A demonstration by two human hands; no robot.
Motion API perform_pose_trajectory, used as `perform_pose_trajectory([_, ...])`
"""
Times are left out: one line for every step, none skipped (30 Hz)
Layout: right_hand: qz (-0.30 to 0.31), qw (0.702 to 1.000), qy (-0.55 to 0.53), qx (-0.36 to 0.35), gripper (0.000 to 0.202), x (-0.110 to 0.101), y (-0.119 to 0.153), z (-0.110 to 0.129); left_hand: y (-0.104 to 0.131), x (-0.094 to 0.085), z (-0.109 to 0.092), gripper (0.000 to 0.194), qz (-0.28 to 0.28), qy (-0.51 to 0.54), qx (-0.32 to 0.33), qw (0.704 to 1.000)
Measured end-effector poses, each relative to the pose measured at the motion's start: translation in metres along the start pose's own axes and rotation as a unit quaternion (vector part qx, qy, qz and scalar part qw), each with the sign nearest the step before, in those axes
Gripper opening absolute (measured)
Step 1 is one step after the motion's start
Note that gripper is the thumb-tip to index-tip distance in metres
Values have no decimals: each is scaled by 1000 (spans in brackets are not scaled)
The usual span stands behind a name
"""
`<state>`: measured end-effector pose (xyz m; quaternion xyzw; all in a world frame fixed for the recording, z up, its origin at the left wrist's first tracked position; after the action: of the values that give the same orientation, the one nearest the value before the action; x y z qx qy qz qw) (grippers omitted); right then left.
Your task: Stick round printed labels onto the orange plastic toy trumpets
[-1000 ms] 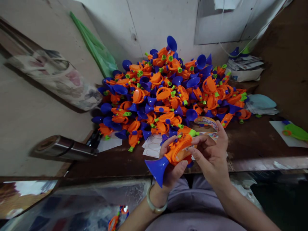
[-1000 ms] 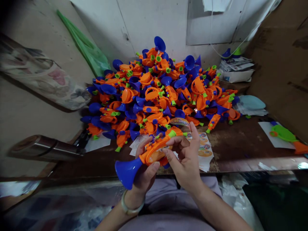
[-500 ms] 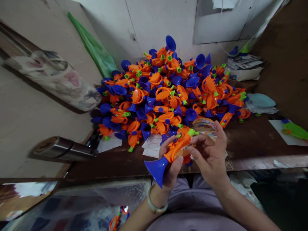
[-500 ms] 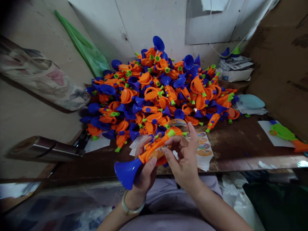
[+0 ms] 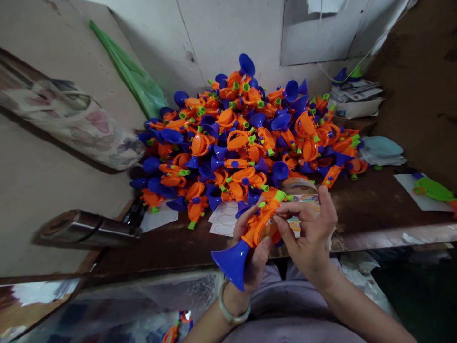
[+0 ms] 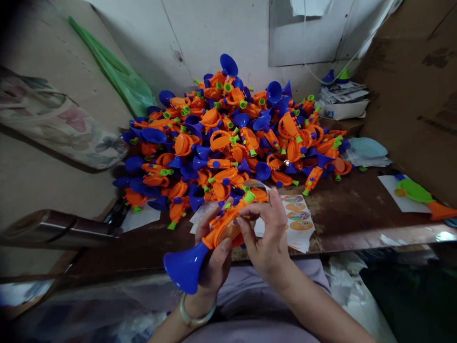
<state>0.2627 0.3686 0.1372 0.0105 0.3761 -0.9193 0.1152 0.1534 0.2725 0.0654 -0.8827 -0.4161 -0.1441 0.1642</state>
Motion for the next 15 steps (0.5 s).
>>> perform_pose_trajectory([-18, 999, 26, -7, 91, -3, -2, -5, -1, 0, -2, 57, 1, 7, 2, 1000])
perform_pose_trajectory([-40, 998, 47, -4, 93, -8, -5, -10, -3, -1, -4, 56, 1, 16, 3, 1000])
perform_pose_trajectory([-62, 997, 53, 11, 94, -11, -8, -17, -4, -1, -6, 56, 2, 25, 2, 1000])
perform_pose_trajectory([-70, 996, 37, 37, 93, -13, -10, -25, -5, 0, -8, 57, 5, 31, 0, 1000])
perform_pose_trajectory([-53, 996, -2, 74, 91, -11, -12, -32, -6, 1, -9, 57, 9, 34, -2, 999])
perform_pose_trajectory([-13, 992, -57, 114, 88, -6, -12, -37, -7, 2, -9, 58, 17, 36, -8, 999])
perform_pose_trajectory([31, 981, -113, 151, 84, 1, -11, -40, -6, 4, -8, 59, 22, 38, -18, 999])
perform_pose_trajectory([62, 970, -157, 177, 81, 7, -9, -39, -6, 6, -4, 60, 22, 40, -30, 999])
perform_pose_trajectory([70, 963, -178, 189, 79, 10, -8, -38, -4, 7, 0, 61, 17, 43, -45, 998])
perform_pose_trajectory([54, 964, -177, 189, 79, 9, -8, -36, -2, 8, 5, 62, 9, 47, -67, 997])
perform_pose_trajectory([20, 971, -158, 180, 79, 5, -9, -34, 1, 9, 11, 63, 3, 53, -95, 994])
perform_pose_trajectory([-16, 978, -130, 165, 79, 1, -9, -31, 3, 11, 17, 63, 3, 61, -129, 990])
perform_pose_trajectory([-40, 983, -104, 145, 81, -3, -10, -29, 6, 12, 22, 64, 7, 72, -166, 983])
perform_pose_trajectory([-52, 987, -85, 123, 83, -6, -10, -27, 8, 14, 26, 63, 12, 88, -205, 975])
perform_pose_trajectory([-58, 991, -69, 97, 85, -8, -10, -25, 10, 16, 28, 62, 14, 108, -244, 964])
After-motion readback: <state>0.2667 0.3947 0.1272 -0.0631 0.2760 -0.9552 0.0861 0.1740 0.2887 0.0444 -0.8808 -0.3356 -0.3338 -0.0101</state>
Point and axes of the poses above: each hand's wrist, its own y-axis away from the middle knuckle, its own x-axis out of the palm, z = x × y, the point moved 6 cm from there along -y, towards the middle knuckle, and after that the axes turned 7 degrees about -z, right-handed, at the moved point
